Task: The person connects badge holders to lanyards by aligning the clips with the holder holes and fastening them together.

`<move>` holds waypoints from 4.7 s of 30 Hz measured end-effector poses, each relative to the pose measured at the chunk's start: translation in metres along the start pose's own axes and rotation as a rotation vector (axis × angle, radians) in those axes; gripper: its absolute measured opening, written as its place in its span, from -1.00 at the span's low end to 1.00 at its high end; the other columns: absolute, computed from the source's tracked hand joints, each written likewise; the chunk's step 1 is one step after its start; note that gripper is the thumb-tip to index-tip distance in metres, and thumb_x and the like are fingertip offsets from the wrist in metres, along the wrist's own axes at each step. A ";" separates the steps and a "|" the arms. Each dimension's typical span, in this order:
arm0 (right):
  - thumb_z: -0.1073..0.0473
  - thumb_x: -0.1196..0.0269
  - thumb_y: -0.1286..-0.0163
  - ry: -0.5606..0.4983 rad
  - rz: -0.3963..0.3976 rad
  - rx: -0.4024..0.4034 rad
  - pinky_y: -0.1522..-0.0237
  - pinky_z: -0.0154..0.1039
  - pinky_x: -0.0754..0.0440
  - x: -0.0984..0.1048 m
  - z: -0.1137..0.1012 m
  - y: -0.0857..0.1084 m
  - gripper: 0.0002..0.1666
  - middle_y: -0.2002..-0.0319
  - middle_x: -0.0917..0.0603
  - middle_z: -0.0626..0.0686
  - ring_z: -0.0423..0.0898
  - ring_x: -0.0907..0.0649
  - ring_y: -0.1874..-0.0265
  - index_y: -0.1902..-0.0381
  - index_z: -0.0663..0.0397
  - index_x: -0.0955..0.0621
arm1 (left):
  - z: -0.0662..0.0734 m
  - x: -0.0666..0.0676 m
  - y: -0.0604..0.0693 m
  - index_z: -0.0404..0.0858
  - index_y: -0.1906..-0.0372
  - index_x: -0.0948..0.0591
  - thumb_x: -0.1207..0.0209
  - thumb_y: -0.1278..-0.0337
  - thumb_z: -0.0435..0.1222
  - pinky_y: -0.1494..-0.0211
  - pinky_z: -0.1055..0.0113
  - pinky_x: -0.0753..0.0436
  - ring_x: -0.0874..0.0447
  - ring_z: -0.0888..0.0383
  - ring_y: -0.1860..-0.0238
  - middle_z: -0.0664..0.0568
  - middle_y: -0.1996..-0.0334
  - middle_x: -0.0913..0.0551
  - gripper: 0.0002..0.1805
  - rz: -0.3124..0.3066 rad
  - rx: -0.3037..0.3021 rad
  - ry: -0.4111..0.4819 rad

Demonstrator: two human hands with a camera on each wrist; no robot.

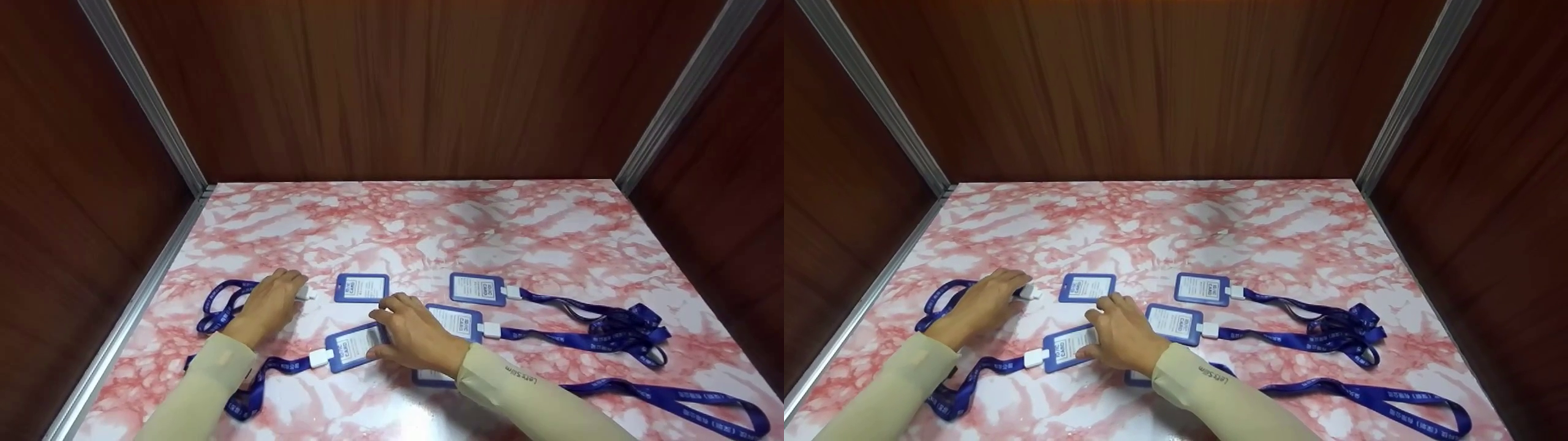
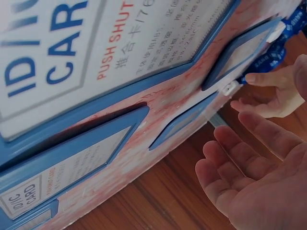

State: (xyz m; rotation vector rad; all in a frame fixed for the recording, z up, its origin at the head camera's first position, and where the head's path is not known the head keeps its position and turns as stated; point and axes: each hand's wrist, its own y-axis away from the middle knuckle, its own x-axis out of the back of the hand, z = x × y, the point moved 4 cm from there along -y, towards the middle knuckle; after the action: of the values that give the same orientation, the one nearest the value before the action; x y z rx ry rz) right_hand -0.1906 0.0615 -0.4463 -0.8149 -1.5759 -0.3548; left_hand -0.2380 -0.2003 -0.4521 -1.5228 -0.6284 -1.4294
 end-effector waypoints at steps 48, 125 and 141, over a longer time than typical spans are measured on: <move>-0.28 -0.47 -0.21 -0.033 0.017 -0.050 -0.23 0.02 -0.48 -0.005 0.013 -0.012 -0.27 -0.02 -0.65 0.04 0.01 -0.56 -0.08 -0.12 0.13 -0.67 | 0.000 -0.007 0.003 -0.31 0.25 -0.65 -0.46 -0.06 -0.41 0.04 0.01 -0.57 -0.56 -0.06 0.19 -0.03 0.31 -0.64 -0.79 0.009 0.002 0.073; -0.15 -0.49 -0.25 -0.023 -0.141 -0.266 -0.40 0.04 -0.33 -0.028 0.060 -0.074 -0.08 -0.26 -0.54 0.19 0.12 -0.50 -0.26 -0.41 0.22 -0.46 | 0.014 -0.003 0.013 -0.21 0.31 -0.65 -0.40 -0.18 -0.38 0.02 0.06 -0.58 -0.57 0.01 0.20 0.02 0.34 -0.63 -0.88 0.006 0.013 0.051; 0.02 -0.54 -0.20 -0.038 -0.127 -0.246 -0.07 0.00 -0.51 -0.030 0.059 -0.077 -0.54 0.06 -0.55 0.09 0.10 -0.57 0.05 0.08 0.17 -0.66 | 0.014 -0.008 0.008 -0.22 0.33 -0.64 -0.40 -0.18 -0.37 0.01 0.05 -0.58 -0.57 -0.01 0.19 0.02 0.32 -0.62 -0.88 -0.005 0.009 0.076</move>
State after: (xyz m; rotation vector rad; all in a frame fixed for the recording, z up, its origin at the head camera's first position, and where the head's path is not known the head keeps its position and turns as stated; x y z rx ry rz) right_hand -0.2863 0.0369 -0.4691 -0.9157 -1.6434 -0.6379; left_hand -0.2259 -0.1900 -0.4608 -1.4538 -0.5916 -1.4796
